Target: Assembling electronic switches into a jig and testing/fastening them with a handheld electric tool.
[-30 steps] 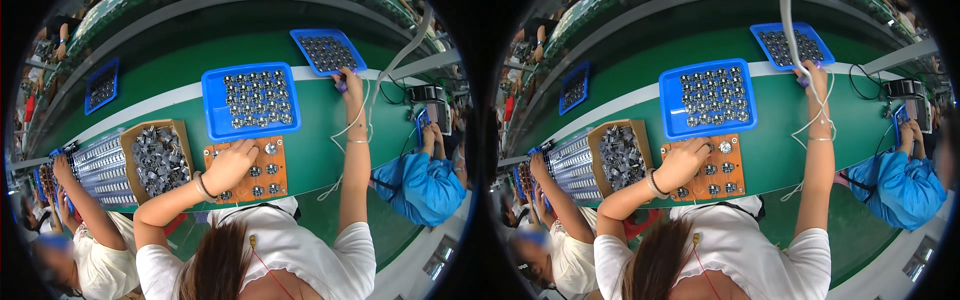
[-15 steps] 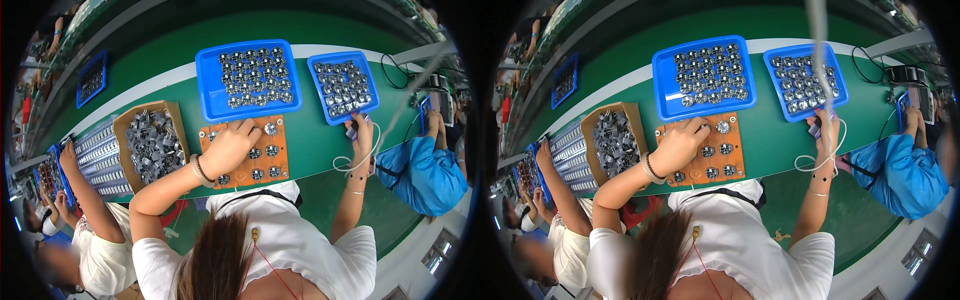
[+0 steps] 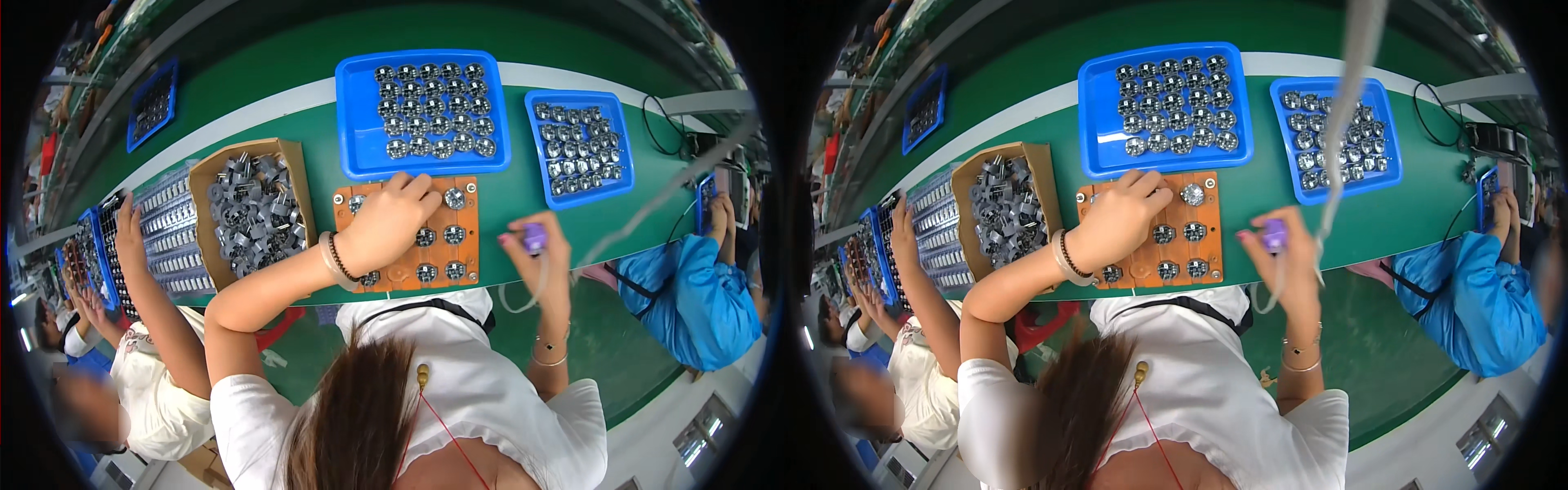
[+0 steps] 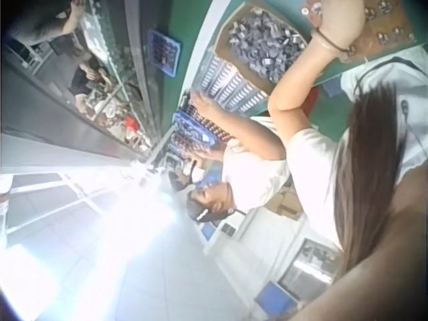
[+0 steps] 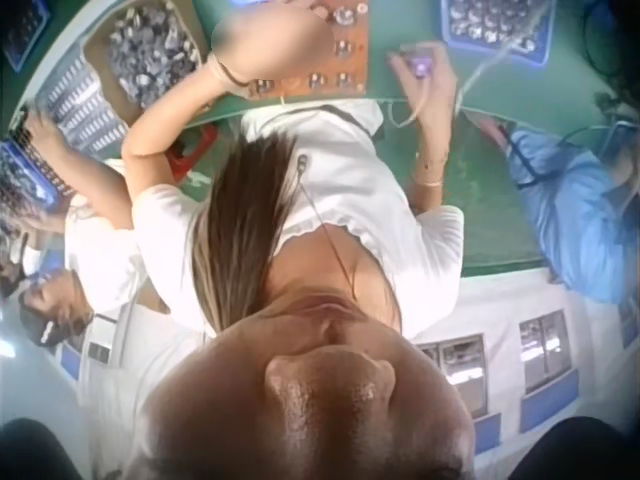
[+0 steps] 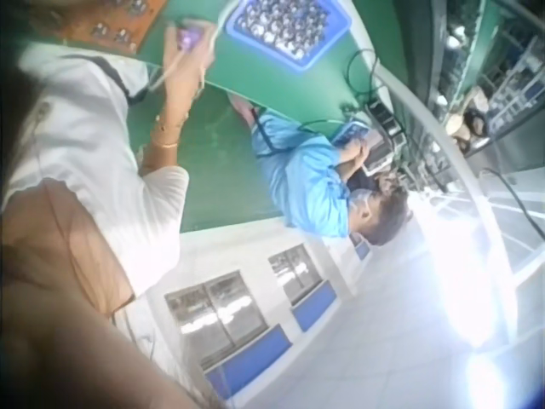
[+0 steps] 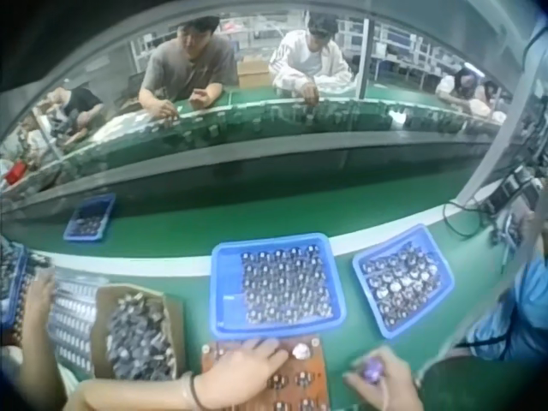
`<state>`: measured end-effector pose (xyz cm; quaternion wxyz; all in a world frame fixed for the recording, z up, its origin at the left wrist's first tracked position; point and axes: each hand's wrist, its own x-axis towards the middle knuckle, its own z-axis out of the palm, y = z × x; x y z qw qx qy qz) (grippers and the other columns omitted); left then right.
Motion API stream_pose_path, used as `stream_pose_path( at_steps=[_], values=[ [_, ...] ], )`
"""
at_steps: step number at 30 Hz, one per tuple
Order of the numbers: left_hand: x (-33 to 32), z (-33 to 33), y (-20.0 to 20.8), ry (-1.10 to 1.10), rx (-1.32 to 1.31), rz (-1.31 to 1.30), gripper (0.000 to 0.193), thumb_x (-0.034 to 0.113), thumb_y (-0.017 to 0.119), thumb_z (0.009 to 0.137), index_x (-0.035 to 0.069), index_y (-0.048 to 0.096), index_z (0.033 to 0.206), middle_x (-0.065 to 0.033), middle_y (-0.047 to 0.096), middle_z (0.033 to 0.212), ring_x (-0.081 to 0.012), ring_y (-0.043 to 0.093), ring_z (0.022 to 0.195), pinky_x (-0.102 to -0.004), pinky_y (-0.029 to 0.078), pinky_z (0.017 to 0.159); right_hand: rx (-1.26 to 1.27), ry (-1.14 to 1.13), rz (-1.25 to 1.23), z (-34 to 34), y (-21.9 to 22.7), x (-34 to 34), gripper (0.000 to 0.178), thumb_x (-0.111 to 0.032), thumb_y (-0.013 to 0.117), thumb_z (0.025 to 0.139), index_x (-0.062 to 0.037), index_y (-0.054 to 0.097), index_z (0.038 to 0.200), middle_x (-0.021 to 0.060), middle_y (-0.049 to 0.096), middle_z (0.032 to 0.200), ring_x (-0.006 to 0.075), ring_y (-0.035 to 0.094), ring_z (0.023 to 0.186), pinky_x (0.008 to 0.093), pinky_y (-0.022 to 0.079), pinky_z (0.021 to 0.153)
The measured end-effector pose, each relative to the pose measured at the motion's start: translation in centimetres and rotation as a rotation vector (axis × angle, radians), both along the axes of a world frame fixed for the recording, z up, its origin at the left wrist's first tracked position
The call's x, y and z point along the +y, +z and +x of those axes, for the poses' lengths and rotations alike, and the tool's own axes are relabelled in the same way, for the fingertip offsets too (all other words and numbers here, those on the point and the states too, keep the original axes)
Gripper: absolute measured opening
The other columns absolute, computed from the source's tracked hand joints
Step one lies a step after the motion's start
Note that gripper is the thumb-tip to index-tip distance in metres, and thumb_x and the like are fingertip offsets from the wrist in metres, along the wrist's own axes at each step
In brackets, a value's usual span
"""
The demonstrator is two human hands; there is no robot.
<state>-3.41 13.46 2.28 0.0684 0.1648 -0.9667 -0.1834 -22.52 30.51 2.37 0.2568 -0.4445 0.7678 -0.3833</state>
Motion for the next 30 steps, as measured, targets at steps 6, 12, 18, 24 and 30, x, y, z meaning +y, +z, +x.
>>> stream_pose_path(
  at_steps=[6,12,18,24,30],
  values=[
    [0.6,0.2,-0.4,-0.098,0.042,-0.057,0.024,0.002,0.058,0.069,0.004,0.054,0.092,-0.0098,0.054,0.1,-0.0276,0.056,0.096,-0.033,0.055,0.068,-0.067,0.042,0.119,2.7,-2.0,-1.1,0.033,0.0,0.076,0.072,-0.0033,0.049,0.09,0.0044,0.063,0.081,0.0091,0.057,0.068,0.0247,0.047,0.061],
    [0.2,0.5,0.1,-0.178,0.008,-0.111,0.02,0.005,0.06,0.069,0.006,0.054,0.088,-0.0089,0.054,0.099,-0.0255,0.057,0.095,-0.03,0.055,0.066,-0.142,0.025,0.131,2.9,-2.2,-1.3,0.034,-0.001,0.077,0.072,-0.0028,0.048,0.09,0.006,0.064,0.084,0.0089,0.057,0.068,0.0244,0.048,0.062],
    [0.1,0.8,-0.3,-0.077,0.043,-0.043,0.02,0.003,0.059,0.068,0.007,0.054,0.088,-0.0073,0.053,0.097,-0.0238,0.057,0.089,-0.0308,0.055,0.056,-0.119,0.01,0.117,3.2,-2.4,-1.2,0.036,0.0,0.077,0.071,-0.0029,0.047,0.091,0.0068,0.065,0.085,0.0093,0.06,0.07,0.0242,0.049,0.062],
    [0.5,0.6,0.0,-0.064,0.025,-0.098,0.018,0.005,0.059,0.069,0.007,0.055,0.086,-0.0072,0.053,0.095,-0.0225,0.058,0.087,-0.0304,0.055,0.056,-0.138,-0.002,0.157,3.0,-2.5,-1.5,0.037,0.0,0.078,0.071,-0.0031,0.046,0.09,0.0069,0.065,0.085,0.0092,0.06,0.069,0.0234,0.049,0.062],
    [0.4,0.1,0.0,-0.1,0.043,-0.116,0.021,0.003,0.057,0.071,0.008,0.055,0.092,-0.0059,0.054,0.101,-0.0226,0.061,0.082,-0.0328,0.054,0.053,-0.146,-0.051,0.165,2.7,-2.2,-1.2,0.037,0.0,0.077,0.071,-0.0028,0.047,0.091,0.0062,0.065,0.085,0.0086,0.06,0.07,0.0235,0.049,0.062]
  ],
)
